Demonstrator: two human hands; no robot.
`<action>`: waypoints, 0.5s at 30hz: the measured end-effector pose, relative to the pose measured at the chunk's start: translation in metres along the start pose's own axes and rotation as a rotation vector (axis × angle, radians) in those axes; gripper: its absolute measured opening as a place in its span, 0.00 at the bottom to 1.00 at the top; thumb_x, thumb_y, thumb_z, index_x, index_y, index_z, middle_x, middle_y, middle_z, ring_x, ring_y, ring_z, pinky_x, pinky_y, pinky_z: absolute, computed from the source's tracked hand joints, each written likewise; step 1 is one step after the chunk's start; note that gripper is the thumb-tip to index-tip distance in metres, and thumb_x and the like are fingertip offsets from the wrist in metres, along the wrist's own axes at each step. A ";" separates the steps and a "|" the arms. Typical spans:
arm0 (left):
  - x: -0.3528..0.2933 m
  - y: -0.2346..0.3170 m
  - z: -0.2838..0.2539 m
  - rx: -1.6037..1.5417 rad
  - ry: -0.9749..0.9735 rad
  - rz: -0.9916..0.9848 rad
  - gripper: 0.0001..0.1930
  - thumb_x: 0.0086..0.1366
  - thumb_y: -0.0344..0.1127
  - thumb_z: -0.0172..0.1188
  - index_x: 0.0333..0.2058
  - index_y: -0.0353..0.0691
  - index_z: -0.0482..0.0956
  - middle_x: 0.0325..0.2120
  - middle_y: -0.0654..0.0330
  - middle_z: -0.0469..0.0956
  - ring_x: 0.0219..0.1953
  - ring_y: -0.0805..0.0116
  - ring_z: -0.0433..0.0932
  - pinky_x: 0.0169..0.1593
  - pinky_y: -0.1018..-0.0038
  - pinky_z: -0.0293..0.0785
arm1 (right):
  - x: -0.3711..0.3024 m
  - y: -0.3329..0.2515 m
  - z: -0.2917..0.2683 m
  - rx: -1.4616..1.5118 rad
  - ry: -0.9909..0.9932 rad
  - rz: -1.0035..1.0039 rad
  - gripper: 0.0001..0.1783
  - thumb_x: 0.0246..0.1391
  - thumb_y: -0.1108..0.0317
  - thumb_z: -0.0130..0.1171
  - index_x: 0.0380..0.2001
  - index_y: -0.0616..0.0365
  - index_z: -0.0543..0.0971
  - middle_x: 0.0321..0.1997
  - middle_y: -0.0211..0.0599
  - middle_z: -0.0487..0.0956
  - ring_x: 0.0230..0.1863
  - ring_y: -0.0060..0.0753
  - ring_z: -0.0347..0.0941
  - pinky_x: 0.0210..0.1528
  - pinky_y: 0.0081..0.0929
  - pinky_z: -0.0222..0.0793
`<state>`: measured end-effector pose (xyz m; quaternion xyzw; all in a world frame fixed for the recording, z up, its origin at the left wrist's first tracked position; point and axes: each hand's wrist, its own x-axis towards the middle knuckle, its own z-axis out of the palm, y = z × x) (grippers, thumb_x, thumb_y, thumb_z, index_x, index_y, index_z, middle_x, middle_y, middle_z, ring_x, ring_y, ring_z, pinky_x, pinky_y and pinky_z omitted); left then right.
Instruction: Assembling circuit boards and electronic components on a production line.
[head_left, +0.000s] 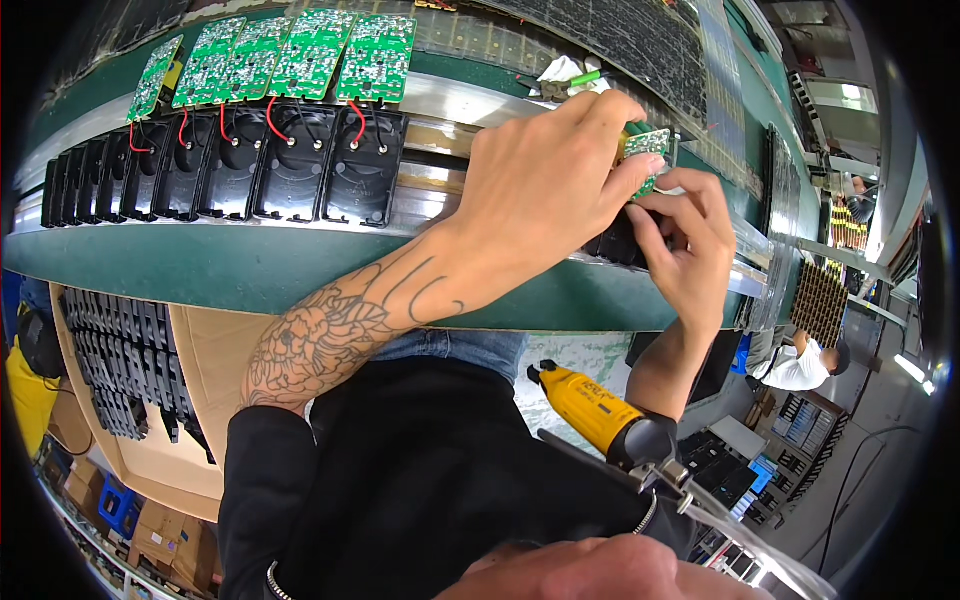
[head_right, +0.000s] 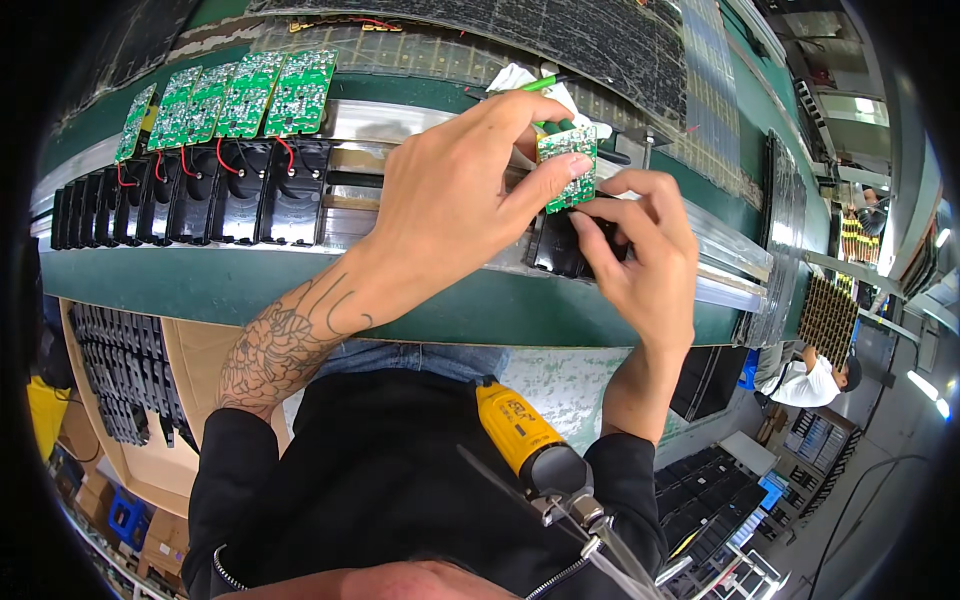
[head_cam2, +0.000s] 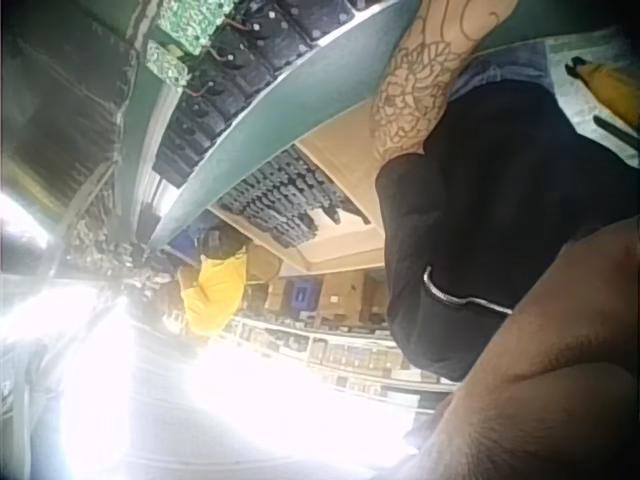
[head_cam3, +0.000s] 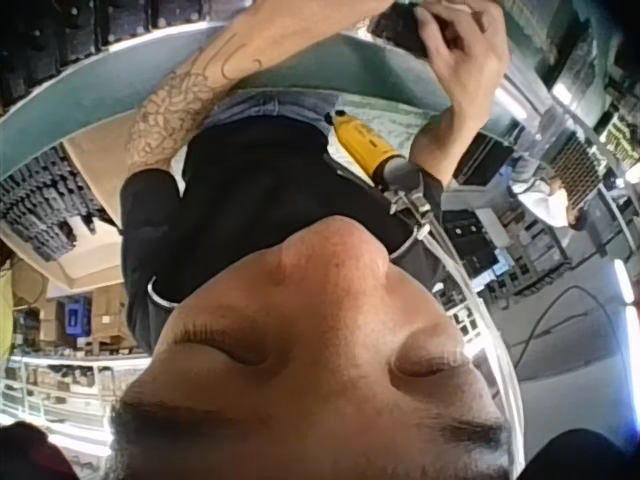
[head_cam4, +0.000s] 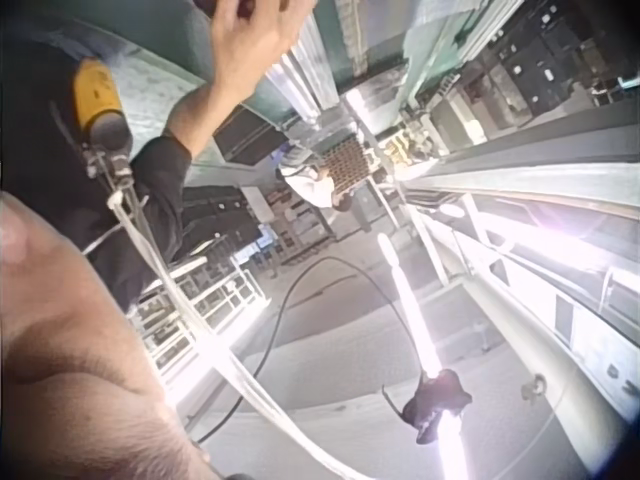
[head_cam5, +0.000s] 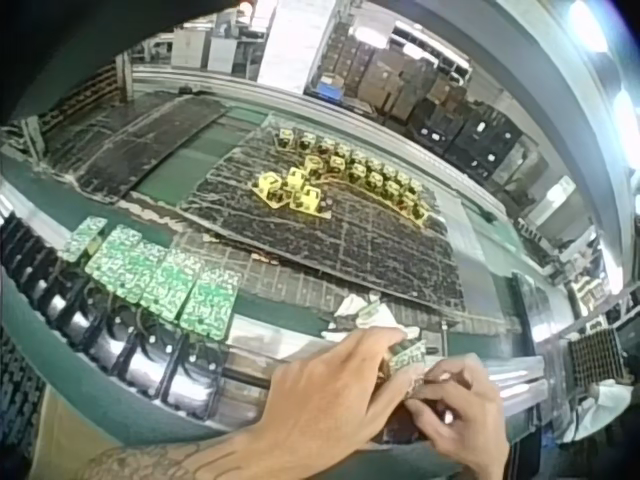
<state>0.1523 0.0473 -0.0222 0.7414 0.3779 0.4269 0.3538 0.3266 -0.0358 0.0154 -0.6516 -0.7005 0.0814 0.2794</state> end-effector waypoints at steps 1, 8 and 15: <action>0.000 0.000 0.000 0.000 0.004 -0.004 0.17 0.63 0.44 0.68 0.47 0.46 0.78 0.27 0.67 0.81 0.22 0.72 0.78 0.23 0.77 0.69 | 0.000 -0.003 -0.007 0.039 0.035 0.024 0.09 0.44 0.82 0.65 0.31 0.60 0.85 0.43 0.34 0.79 0.27 0.22 0.67 0.28 0.17 0.63; 0.000 0.002 0.001 0.009 -0.004 0.015 0.16 0.64 0.45 0.66 0.45 0.44 0.79 0.29 0.65 0.81 0.20 0.65 0.79 0.22 0.71 0.71 | -0.032 -0.022 -0.009 1.077 -0.218 -0.253 0.12 0.43 0.67 0.72 0.34 0.57 0.87 0.34 0.45 0.82 0.29 0.34 0.72 0.31 0.26 0.67; 0.000 -0.002 0.001 0.029 0.010 0.010 0.15 0.63 0.47 0.64 0.42 0.43 0.78 0.31 0.63 0.82 0.18 0.58 0.78 0.20 0.67 0.72 | -0.019 -0.011 -0.006 0.757 -0.178 -0.539 0.25 0.40 0.56 0.79 0.42 0.57 0.85 0.26 0.33 0.74 0.24 0.27 0.67 0.28 0.24 0.65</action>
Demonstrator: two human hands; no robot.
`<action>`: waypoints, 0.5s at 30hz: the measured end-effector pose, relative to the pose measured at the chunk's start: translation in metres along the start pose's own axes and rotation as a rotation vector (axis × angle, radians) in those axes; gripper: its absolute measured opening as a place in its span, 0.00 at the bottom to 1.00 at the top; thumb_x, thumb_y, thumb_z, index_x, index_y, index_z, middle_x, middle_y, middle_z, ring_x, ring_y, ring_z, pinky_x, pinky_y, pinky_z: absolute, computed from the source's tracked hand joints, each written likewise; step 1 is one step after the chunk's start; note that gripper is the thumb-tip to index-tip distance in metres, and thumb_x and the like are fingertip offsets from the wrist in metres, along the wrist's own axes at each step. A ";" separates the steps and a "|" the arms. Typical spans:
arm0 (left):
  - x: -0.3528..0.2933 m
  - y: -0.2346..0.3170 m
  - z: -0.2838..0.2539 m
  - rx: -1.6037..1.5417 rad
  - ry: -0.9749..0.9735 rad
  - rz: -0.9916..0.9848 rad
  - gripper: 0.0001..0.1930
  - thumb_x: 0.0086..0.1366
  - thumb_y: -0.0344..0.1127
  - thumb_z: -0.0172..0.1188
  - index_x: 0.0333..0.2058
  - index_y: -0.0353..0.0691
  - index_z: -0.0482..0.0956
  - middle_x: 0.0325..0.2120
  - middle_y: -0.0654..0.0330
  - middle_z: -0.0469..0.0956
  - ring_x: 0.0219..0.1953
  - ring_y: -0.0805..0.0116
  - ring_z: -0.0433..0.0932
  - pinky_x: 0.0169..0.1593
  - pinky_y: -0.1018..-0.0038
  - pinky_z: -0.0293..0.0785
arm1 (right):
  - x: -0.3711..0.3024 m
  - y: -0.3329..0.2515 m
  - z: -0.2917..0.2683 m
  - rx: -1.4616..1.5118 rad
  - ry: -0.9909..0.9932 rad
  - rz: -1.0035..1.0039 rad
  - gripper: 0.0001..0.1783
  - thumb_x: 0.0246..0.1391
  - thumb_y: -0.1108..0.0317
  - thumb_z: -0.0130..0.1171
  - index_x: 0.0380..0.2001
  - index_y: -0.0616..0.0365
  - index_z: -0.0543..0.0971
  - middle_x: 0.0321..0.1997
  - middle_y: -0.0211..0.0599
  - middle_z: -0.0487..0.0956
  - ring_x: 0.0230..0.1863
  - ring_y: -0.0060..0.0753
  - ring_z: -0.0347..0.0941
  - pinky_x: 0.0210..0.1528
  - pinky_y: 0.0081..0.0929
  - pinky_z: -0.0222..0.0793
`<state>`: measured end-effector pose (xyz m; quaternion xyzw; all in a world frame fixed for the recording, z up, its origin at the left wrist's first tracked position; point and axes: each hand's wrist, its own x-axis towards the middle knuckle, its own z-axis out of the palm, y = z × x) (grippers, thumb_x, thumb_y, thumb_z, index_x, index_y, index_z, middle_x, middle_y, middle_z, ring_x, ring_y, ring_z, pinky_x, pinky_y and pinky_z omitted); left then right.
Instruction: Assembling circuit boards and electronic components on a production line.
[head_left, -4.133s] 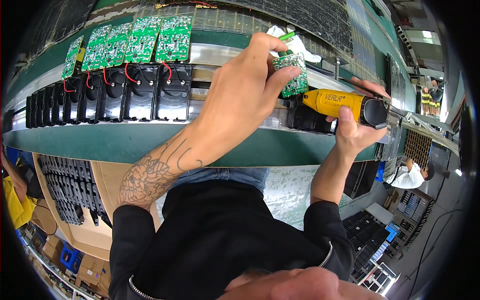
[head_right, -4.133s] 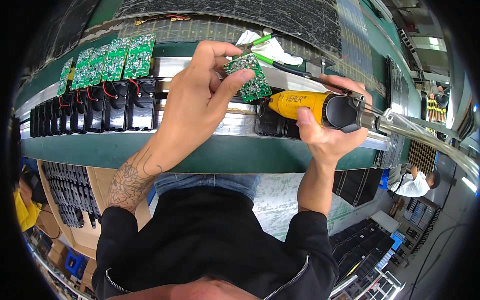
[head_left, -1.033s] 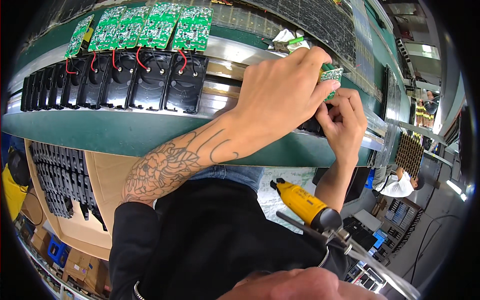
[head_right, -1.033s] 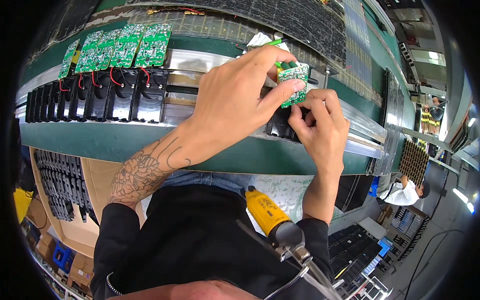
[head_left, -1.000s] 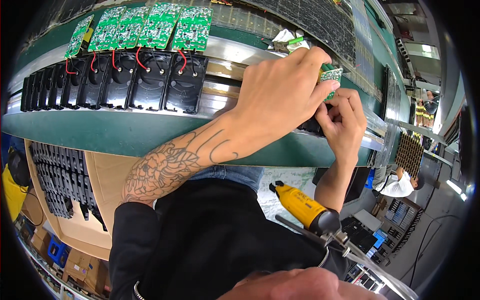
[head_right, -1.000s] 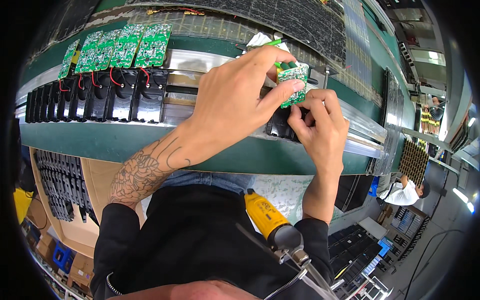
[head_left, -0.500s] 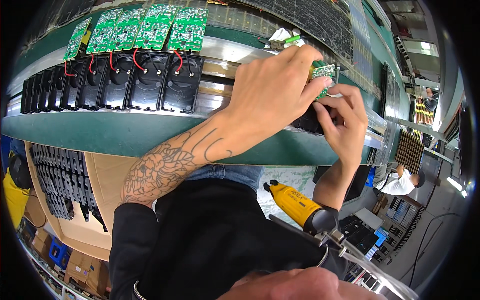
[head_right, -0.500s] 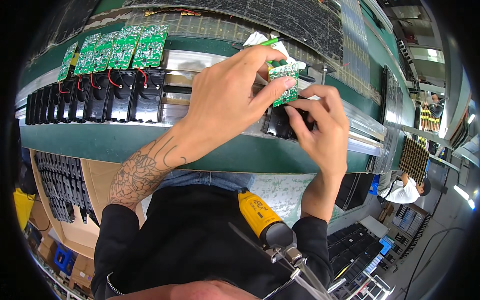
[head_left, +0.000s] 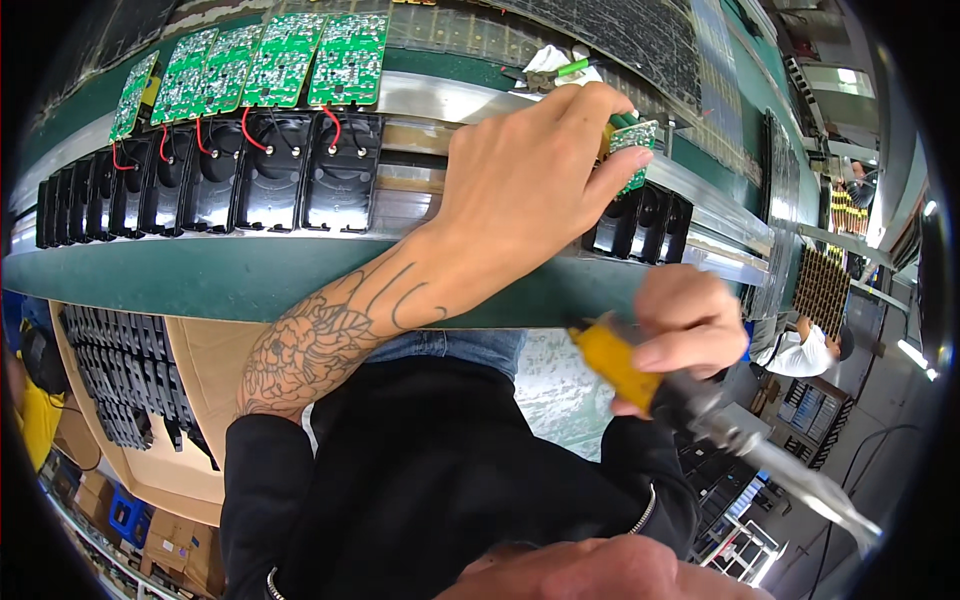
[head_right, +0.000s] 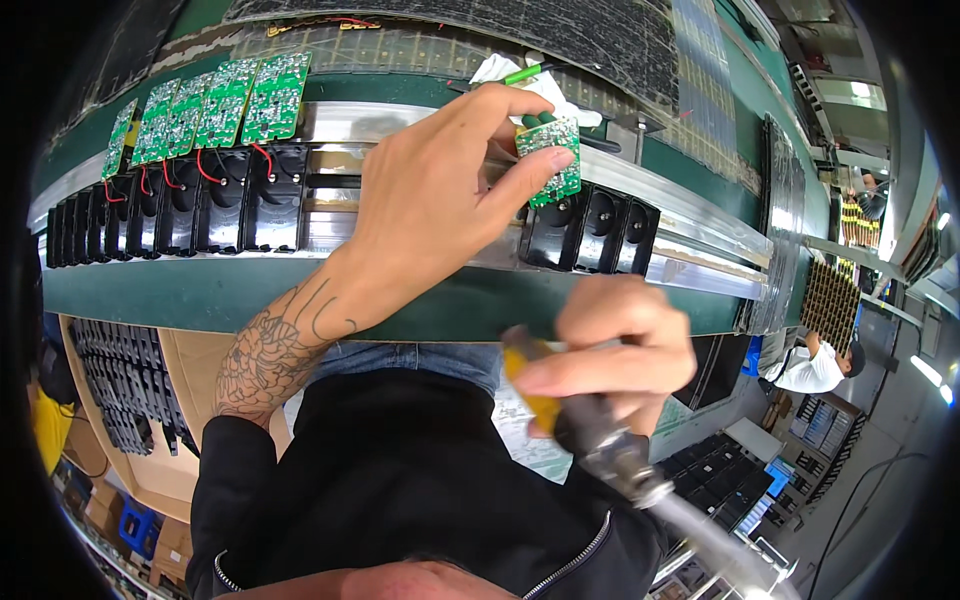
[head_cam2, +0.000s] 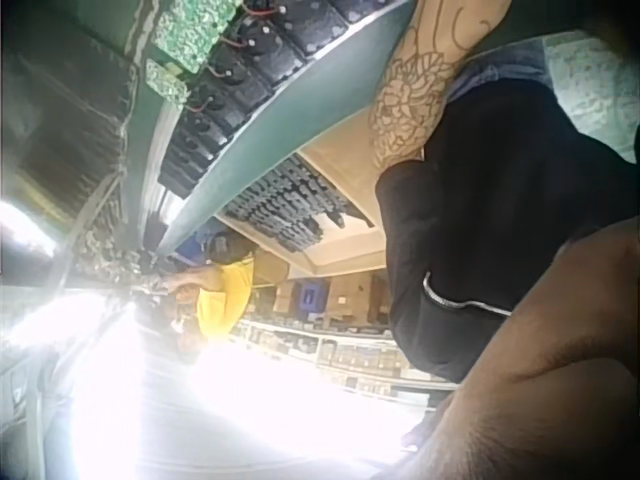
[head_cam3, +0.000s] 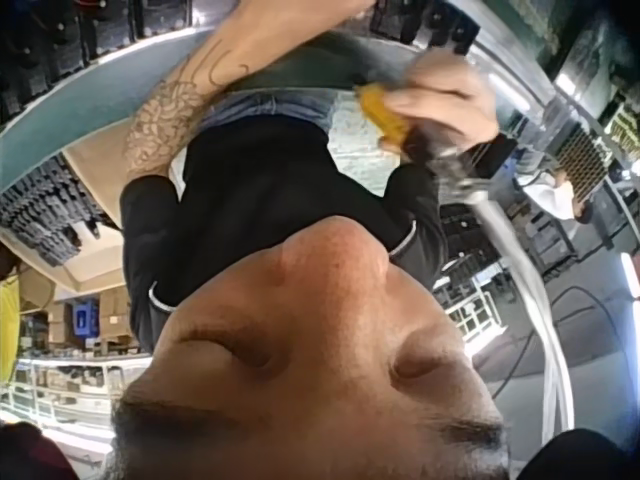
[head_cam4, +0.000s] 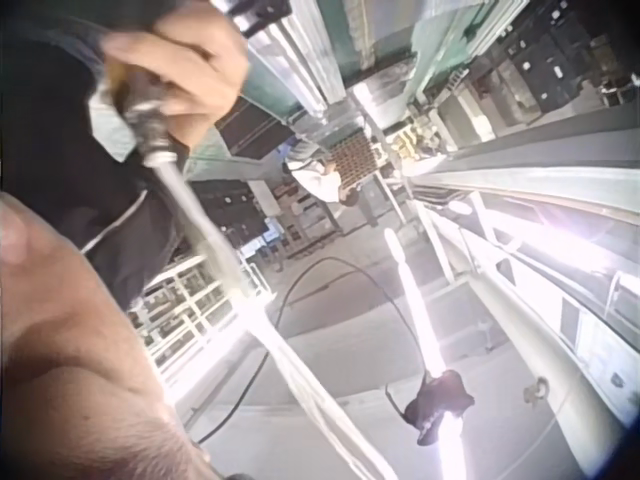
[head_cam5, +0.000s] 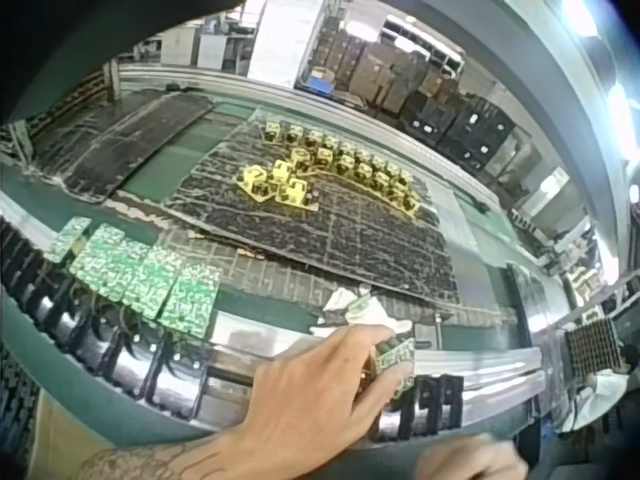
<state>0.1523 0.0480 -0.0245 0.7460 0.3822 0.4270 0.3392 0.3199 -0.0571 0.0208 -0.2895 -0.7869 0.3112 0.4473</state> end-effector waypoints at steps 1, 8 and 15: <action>0.000 0.001 0.001 -0.008 -0.003 -0.001 0.15 0.63 0.47 0.64 0.42 0.43 0.78 0.31 0.63 0.82 0.18 0.58 0.78 0.20 0.67 0.72 | -0.003 -0.007 -0.010 -0.028 0.067 0.064 0.28 0.38 0.53 0.80 0.41 0.56 0.84 0.27 0.32 0.72 0.25 0.26 0.66 0.28 0.23 0.65; -0.002 0.003 0.000 0.024 -0.026 0.023 0.15 0.64 0.45 0.66 0.45 0.46 0.81 0.27 0.67 0.79 0.19 0.68 0.77 0.21 0.74 0.67 | -0.005 0.022 -0.037 -0.493 0.721 0.076 0.30 0.40 0.58 0.65 0.47 0.66 0.78 0.49 0.54 0.80 0.38 0.39 0.78 0.42 0.31 0.74; -0.002 0.002 0.001 0.075 -0.015 0.068 0.13 0.63 0.45 0.64 0.43 0.46 0.81 0.27 0.67 0.78 0.17 0.62 0.76 0.18 0.70 0.68 | -0.001 0.032 -0.025 -0.525 0.791 0.230 0.33 0.35 0.62 0.69 0.47 0.70 0.78 0.41 0.50 0.81 0.43 0.47 0.82 0.49 0.39 0.79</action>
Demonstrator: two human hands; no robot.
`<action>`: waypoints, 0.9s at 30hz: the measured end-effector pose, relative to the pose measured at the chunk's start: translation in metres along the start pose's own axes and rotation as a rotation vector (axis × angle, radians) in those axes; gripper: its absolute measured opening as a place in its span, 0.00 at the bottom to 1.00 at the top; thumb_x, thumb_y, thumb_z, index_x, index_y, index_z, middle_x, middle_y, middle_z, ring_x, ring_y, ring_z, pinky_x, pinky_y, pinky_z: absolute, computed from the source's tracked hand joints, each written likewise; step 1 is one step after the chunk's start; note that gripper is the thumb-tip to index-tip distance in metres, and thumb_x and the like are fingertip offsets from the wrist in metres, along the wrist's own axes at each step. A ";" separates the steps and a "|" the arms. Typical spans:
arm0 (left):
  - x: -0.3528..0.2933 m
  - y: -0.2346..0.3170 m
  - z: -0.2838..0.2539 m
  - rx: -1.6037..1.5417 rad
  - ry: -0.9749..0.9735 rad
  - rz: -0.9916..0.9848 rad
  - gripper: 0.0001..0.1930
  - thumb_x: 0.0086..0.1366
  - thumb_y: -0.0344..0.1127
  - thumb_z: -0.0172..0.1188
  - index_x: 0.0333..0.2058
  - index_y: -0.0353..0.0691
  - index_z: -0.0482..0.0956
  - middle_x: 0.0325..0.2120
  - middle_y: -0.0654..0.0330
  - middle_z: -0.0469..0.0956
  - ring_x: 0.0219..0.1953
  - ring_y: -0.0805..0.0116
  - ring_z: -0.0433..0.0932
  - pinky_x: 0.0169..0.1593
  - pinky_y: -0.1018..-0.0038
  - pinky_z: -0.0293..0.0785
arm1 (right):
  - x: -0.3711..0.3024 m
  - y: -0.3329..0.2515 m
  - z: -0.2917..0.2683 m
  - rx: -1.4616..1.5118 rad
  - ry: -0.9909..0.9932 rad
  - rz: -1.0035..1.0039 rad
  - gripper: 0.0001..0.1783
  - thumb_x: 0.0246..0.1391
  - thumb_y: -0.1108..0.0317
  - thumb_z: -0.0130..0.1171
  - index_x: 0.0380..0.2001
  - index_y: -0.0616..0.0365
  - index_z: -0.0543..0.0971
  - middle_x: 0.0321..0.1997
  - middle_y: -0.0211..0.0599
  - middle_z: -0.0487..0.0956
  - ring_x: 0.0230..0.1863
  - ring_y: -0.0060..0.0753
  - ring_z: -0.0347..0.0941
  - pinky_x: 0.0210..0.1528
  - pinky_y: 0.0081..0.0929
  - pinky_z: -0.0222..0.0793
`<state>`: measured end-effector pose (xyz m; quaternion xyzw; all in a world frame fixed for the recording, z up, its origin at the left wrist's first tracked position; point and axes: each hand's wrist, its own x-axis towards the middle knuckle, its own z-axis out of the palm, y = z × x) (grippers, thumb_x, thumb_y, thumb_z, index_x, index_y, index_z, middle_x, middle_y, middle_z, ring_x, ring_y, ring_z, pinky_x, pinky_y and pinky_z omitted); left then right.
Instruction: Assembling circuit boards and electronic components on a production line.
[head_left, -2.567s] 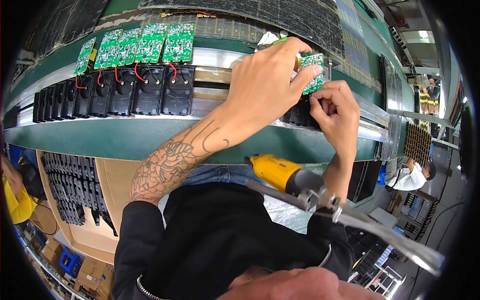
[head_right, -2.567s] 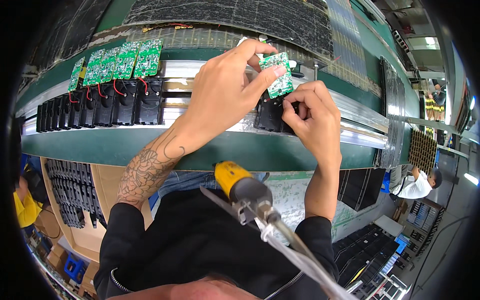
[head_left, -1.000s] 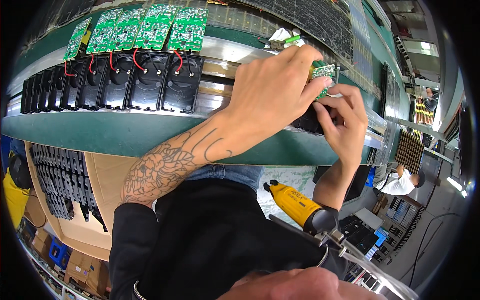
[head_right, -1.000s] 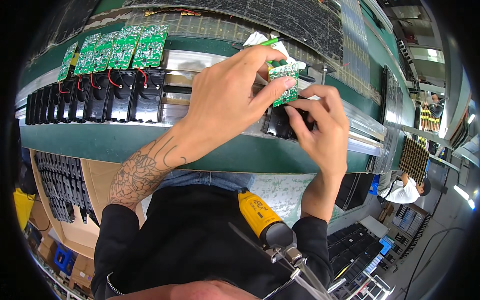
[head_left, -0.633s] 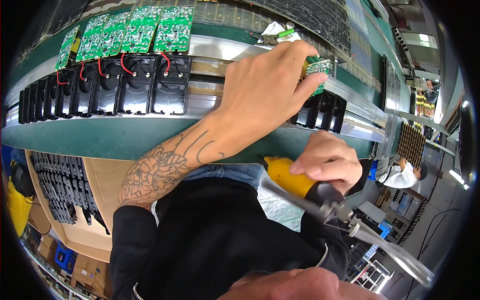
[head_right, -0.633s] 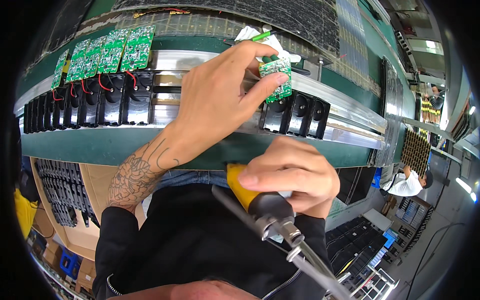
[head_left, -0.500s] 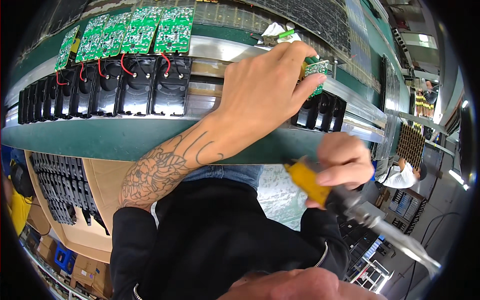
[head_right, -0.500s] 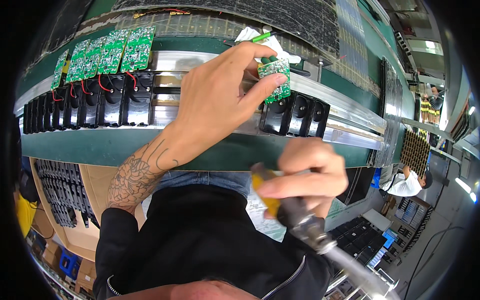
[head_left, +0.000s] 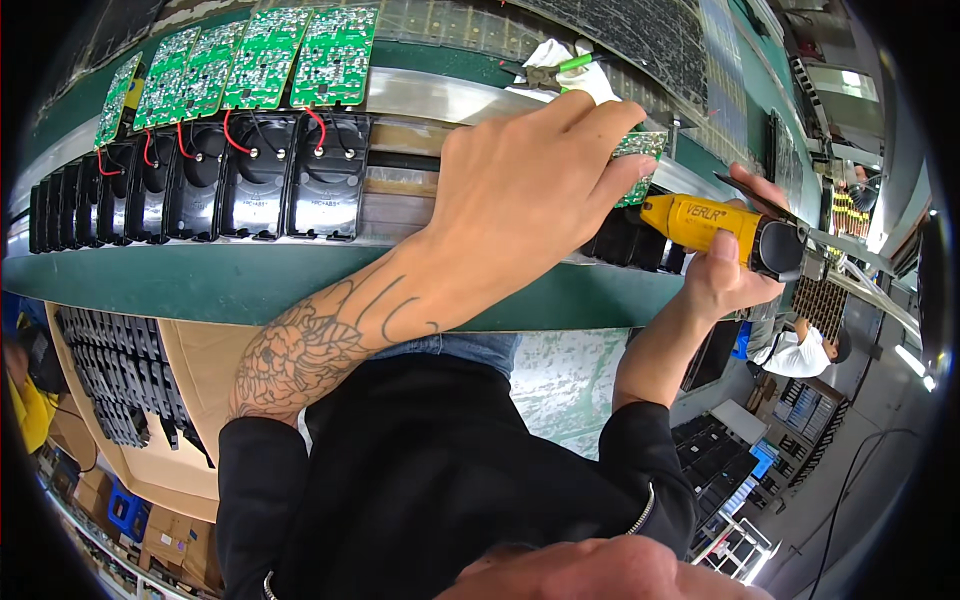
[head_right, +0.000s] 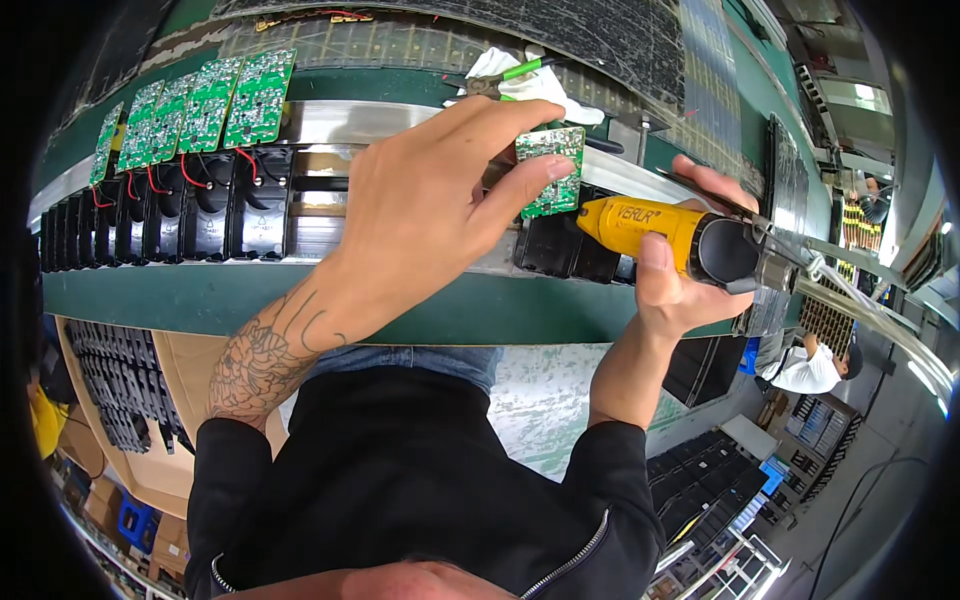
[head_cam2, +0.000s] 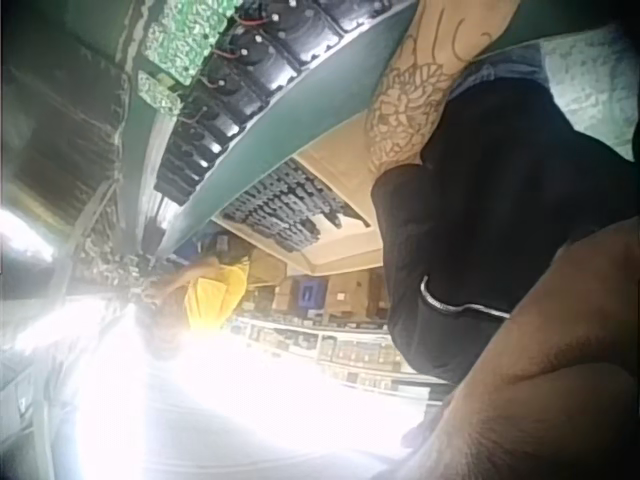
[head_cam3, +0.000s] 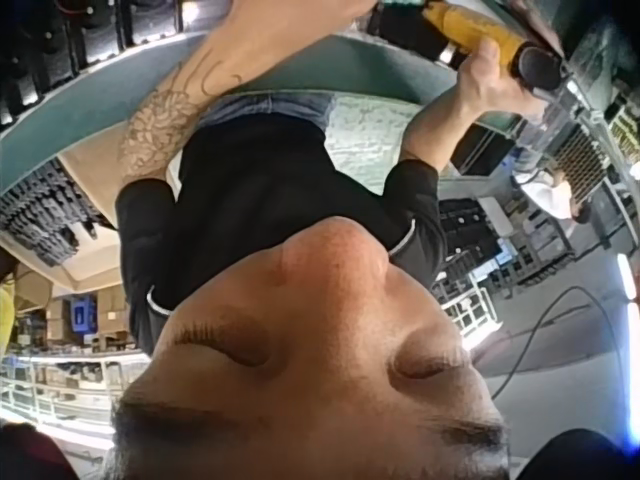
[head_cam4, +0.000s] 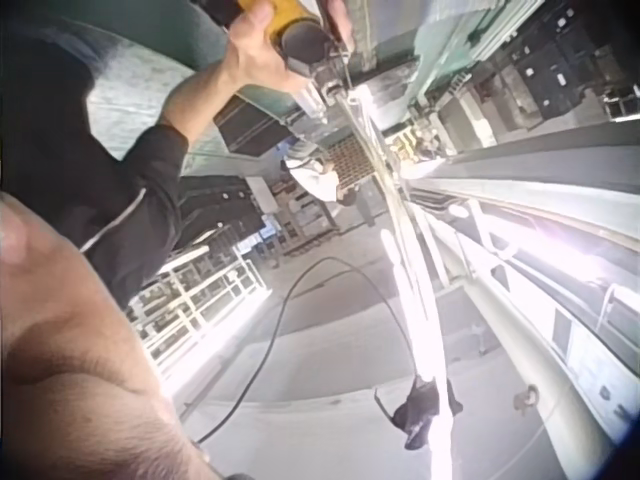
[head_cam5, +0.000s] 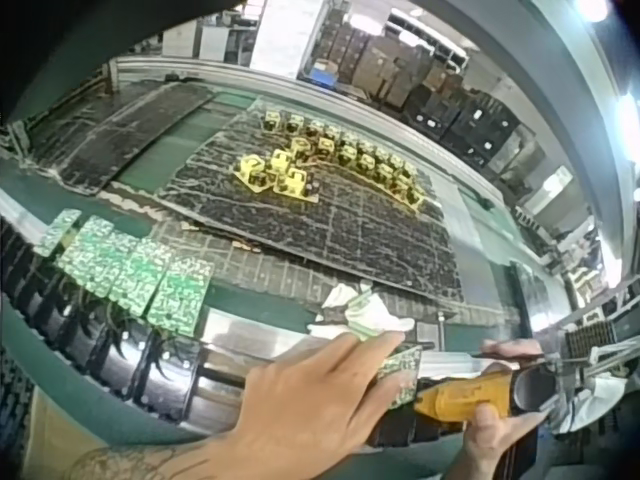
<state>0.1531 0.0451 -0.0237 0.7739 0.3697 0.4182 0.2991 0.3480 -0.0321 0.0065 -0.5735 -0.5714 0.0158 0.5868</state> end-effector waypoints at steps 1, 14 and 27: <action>0.000 0.000 0.000 0.000 -0.001 -0.001 0.13 0.63 0.45 0.64 0.43 0.46 0.81 0.27 0.67 0.78 0.17 0.62 0.76 0.18 0.70 0.68 | 0.000 0.002 0.000 0.000 0.000 0.002 0.33 0.35 0.62 0.69 0.47 0.70 0.78 0.41 0.50 0.81 0.43 0.47 0.82 0.49 0.39 0.79; 0.001 -0.001 0.001 0.022 0.017 -0.004 0.13 0.63 0.44 0.65 0.42 0.46 0.81 0.26 0.68 0.77 0.18 0.66 0.75 0.19 0.72 0.66 | -0.005 0.026 -0.005 0.048 -0.003 -0.052 0.32 0.35 0.60 0.70 0.44 0.70 0.78 0.40 0.50 0.81 0.39 0.47 0.82 0.40 0.35 0.80; 0.000 -0.001 0.001 0.001 0.027 -0.002 0.13 0.63 0.45 0.64 0.40 0.45 0.80 0.26 0.67 0.78 0.18 0.63 0.76 0.18 0.71 0.67 | -0.004 0.024 -0.001 0.030 -0.086 -0.106 0.31 0.41 0.55 0.71 0.45 0.68 0.78 0.40 0.49 0.81 0.41 0.47 0.82 0.43 0.34 0.79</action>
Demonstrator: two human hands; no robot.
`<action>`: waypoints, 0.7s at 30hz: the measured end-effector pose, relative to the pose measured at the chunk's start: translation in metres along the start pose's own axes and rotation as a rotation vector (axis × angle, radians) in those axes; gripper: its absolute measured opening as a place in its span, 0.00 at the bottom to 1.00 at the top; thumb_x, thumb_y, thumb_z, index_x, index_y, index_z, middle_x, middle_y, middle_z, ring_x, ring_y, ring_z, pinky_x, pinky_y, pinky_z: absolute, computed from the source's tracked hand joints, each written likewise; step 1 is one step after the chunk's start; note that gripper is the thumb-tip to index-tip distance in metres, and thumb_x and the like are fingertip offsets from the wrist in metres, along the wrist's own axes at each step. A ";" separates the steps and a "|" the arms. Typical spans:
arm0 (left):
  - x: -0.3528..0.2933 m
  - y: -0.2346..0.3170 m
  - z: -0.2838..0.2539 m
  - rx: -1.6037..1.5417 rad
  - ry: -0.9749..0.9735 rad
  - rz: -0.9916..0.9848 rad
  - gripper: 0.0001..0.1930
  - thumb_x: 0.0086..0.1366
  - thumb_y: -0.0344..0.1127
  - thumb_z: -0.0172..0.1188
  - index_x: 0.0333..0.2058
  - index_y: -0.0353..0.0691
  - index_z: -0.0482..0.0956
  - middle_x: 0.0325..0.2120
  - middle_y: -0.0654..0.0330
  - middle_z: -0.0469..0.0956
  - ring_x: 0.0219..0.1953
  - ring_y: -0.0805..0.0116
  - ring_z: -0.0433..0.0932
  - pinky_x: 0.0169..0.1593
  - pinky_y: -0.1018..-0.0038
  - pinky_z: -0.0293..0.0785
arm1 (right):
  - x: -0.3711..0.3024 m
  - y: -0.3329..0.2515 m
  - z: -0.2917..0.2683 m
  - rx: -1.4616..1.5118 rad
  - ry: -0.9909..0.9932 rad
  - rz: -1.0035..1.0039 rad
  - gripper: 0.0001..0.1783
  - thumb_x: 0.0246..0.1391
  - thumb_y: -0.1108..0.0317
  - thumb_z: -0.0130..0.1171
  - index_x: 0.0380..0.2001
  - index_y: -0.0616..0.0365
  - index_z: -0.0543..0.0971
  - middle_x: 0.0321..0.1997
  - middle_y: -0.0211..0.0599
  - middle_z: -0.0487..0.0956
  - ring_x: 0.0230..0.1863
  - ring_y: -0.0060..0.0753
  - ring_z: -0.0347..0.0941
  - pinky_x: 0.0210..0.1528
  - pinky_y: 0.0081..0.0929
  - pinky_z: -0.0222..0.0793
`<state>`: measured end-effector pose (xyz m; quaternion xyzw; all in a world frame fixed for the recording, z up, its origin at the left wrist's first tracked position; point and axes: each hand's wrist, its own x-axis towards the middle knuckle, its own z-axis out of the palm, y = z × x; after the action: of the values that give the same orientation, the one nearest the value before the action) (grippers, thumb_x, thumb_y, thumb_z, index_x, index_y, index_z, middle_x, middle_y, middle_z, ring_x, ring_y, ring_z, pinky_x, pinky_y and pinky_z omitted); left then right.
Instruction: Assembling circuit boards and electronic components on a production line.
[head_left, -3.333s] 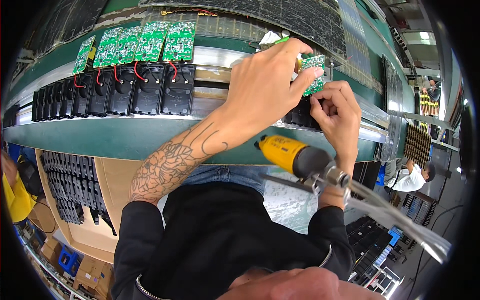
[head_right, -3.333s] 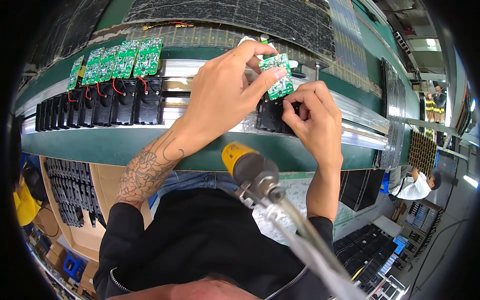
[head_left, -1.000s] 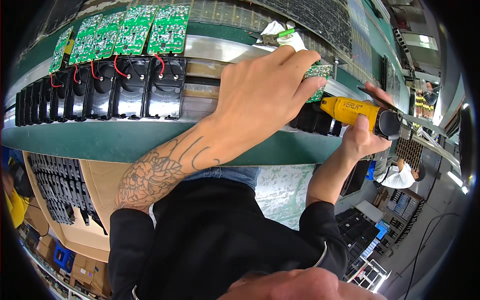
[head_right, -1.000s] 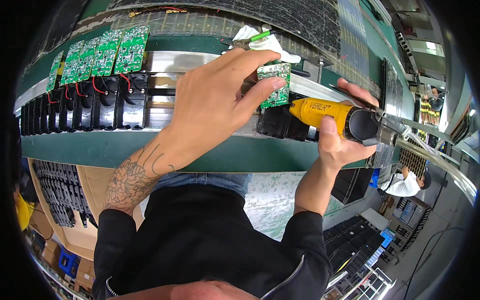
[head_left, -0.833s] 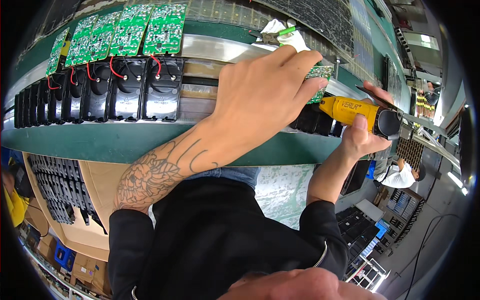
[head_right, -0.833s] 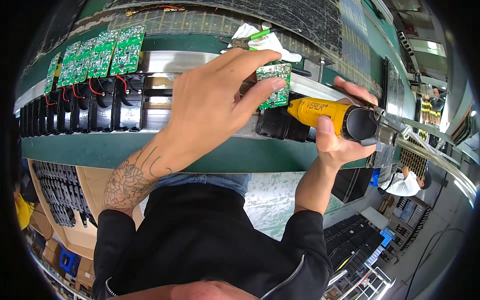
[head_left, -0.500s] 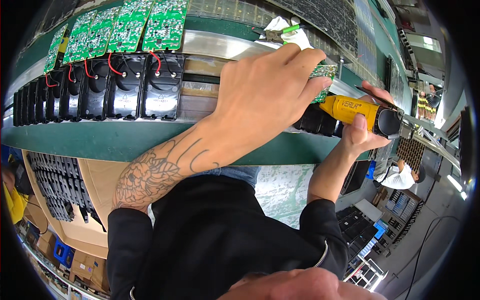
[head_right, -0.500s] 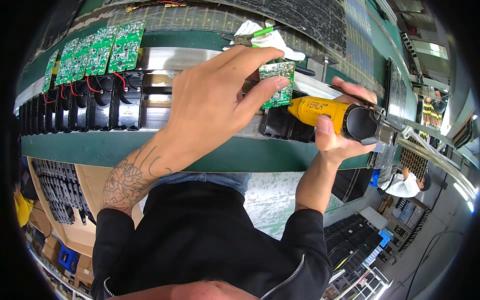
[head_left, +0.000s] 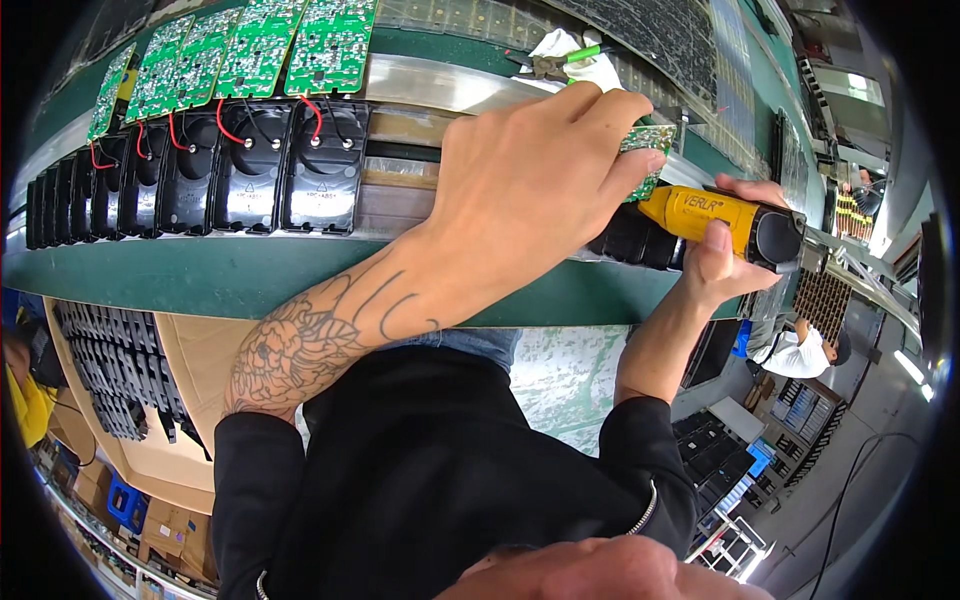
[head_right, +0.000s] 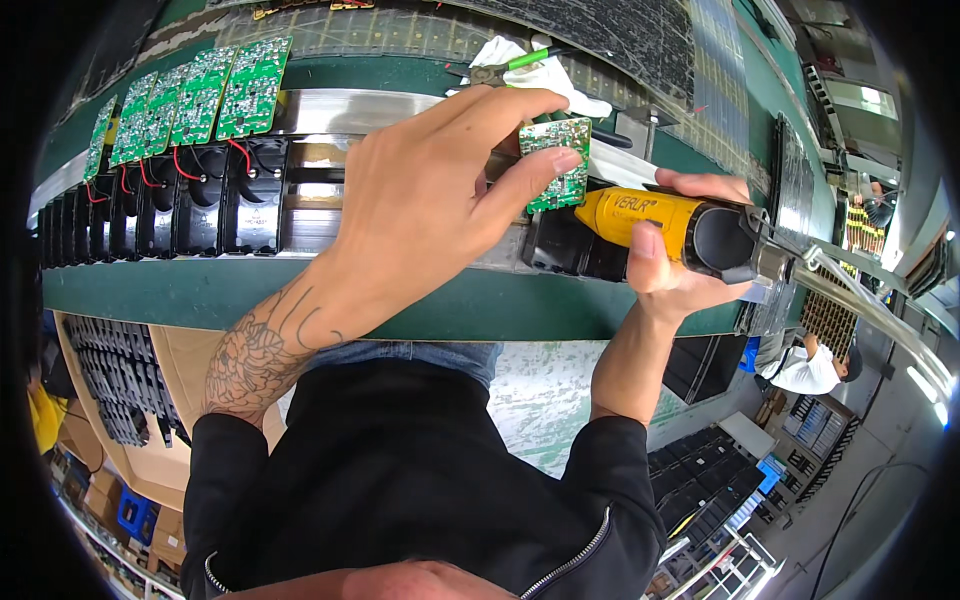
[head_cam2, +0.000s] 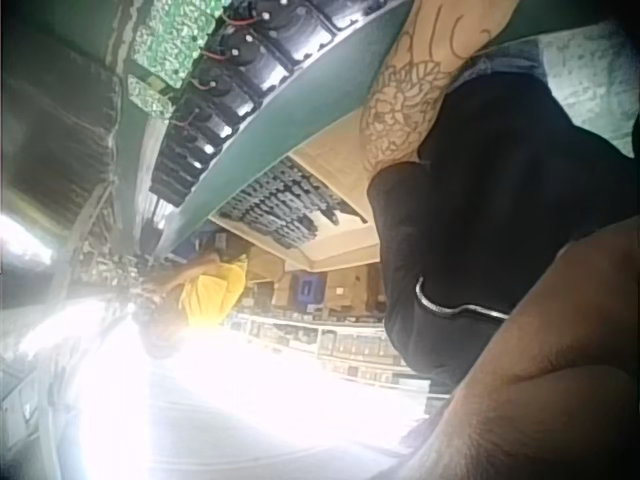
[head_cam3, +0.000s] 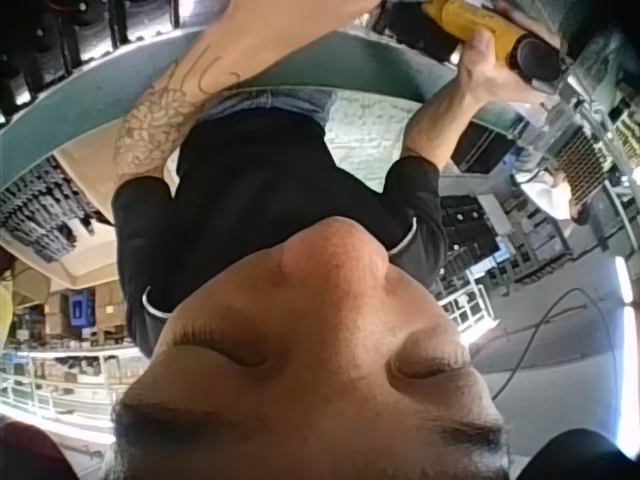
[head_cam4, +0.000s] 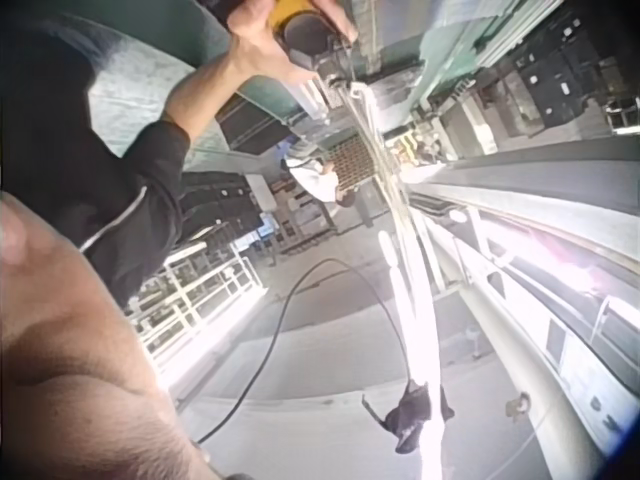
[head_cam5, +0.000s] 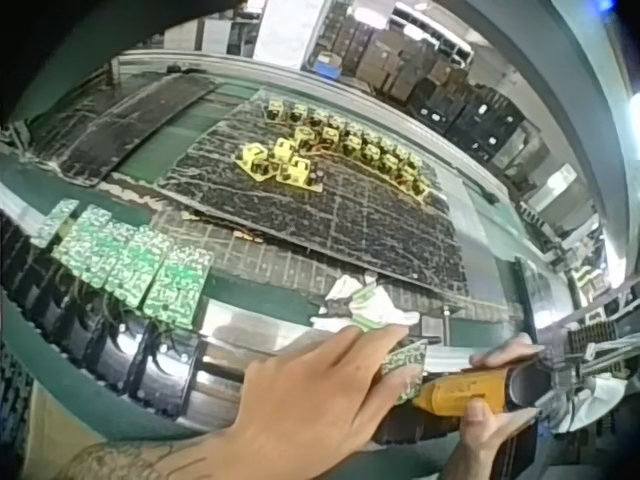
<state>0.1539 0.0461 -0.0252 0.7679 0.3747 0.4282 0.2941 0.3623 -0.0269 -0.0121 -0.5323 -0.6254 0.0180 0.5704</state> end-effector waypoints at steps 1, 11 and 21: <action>0.000 0.000 0.000 -0.006 -0.004 -0.008 0.13 0.63 0.45 0.64 0.41 0.45 0.81 0.27 0.67 0.79 0.19 0.63 0.76 0.18 0.71 0.67 | -0.001 0.002 -0.002 -0.010 -0.008 0.006 0.32 0.42 0.55 0.71 0.45 0.68 0.78 0.41 0.48 0.80 0.41 0.47 0.82 0.43 0.34 0.79; 0.001 0.003 -0.004 -0.047 -0.039 -0.035 0.16 0.63 0.45 0.68 0.46 0.45 0.84 0.26 0.69 0.80 0.18 0.73 0.74 0.23 0.77 0.66 | -0.011 -0.010 -0.045 0.315 -0.137 -0.239 0.39 0.45 0.44 0.73 0.52 0.64 0.76 0.47 0.48 0.79 0.42 0.39 0.79 0.43 0.28 0.77; 0.043 0.017 0.010 -0.011 -0.137 0.008 0.15 0.62 0.41 0.67 0.45 0.42 0.84 0.25 0.64 0.81 0.22 0.65 0.77 0.26 0.70 0.70 | -0.034 -0.035 -0.025 -0.382 -0.539 -0.172 0.15 0.47 0.61 0.70 0.38 0.54 0.86 0.53 0.38 0.83 0.52 0.44 0.77 0.60 0.45 0.68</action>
<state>0.1835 0.0709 0.0025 0.7952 0.3484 0.3779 0.3217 0.3506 -0.0800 -0.0053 -0.5508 -0.7883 -0.0078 0.2740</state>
